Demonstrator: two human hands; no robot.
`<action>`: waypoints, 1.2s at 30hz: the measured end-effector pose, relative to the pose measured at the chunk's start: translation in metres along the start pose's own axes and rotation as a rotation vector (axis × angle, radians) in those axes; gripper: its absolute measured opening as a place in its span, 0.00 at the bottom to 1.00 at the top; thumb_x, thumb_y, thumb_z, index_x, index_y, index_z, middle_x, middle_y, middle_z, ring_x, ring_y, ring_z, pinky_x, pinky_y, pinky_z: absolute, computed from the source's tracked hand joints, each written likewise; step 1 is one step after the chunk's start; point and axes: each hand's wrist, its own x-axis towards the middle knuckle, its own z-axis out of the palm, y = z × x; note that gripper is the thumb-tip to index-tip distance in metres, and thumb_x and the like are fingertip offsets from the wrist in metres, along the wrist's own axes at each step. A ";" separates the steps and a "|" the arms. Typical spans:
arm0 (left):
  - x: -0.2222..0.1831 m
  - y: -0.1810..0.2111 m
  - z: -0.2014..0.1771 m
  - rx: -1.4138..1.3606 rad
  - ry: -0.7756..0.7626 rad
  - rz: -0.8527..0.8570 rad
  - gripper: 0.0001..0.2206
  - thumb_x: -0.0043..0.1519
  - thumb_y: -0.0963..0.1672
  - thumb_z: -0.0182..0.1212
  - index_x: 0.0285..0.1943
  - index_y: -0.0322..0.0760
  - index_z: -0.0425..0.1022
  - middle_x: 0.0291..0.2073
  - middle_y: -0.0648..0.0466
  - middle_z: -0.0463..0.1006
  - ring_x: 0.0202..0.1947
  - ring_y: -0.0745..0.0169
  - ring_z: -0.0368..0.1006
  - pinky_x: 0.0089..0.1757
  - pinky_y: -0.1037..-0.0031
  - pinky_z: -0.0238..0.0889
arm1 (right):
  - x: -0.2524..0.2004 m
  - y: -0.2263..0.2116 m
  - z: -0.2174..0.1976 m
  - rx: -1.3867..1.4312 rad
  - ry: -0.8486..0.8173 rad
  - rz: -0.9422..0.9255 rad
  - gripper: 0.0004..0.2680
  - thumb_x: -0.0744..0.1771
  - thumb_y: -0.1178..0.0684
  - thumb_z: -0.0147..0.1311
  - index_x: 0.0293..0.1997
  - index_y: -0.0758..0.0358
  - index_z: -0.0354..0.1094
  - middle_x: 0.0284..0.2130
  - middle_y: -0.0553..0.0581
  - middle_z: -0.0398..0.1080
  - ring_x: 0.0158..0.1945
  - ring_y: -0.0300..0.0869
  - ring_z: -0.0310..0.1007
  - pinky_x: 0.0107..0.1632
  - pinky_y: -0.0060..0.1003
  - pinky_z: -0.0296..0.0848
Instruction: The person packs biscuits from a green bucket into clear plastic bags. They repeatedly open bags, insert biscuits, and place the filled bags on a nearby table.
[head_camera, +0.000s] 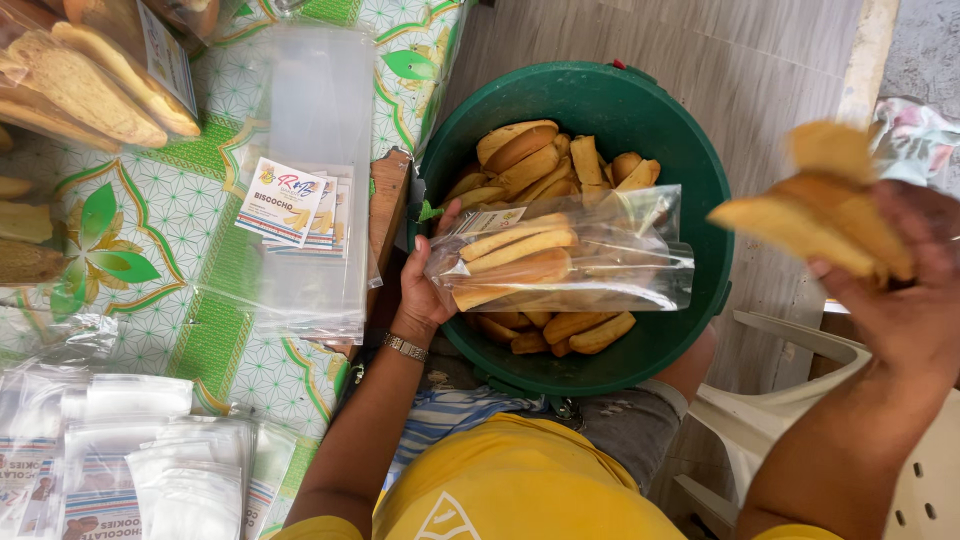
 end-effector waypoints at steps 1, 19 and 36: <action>0.000 0.001 0.000 -0.008 0.003 -0.003 0.45 0.59 0.62 0.60 0.82 0.43 0.48 0.72 0.42 0.61 0.72 0.43 0.59 0.67 0.54 0.55 | 0.000 -0.016 0.002 -0.243 -0.076 -0.092 0.27 0.63 0.66 0.68 0.71 0.60 0.64 0.63 0.66 0.62 0.61 0.50 0.72 0.63 0.39 0.76; -0.005 -0.005 -0.004 0.072 -0.140 -0.065 0.49 0.58 0.62 0.63 0.83 0.40 0.45 0.74 0.42 0.57 0.72 0.44 0.57 0.69 0.57 0.51 | -0.002 -0.068 0.135 0.194 -0.927 0.092 0.23 0.69 0.44 0.46 0.74 0.53 0.53 0.74 0.56 0.52 0.74 0.52 0.54 0.71 0.45 0.51; -0.019 -0.011 -0.016 -0.411 -0.198 -0.023 0.53 0.51 0.71 0.54 0.82 0.45 0.52 0.71 0.28 0.59 0.68 0.33 0.62 0.62 0.43 0.62 | 0.050 0.172 0.296 -0.031 -0.015 0.590 0.20 0.63 0.53 0.63 0.60 0.67 0.64 0.46 0.60 0.75 0.48 0.46 0.75 0.52 0.43 0.74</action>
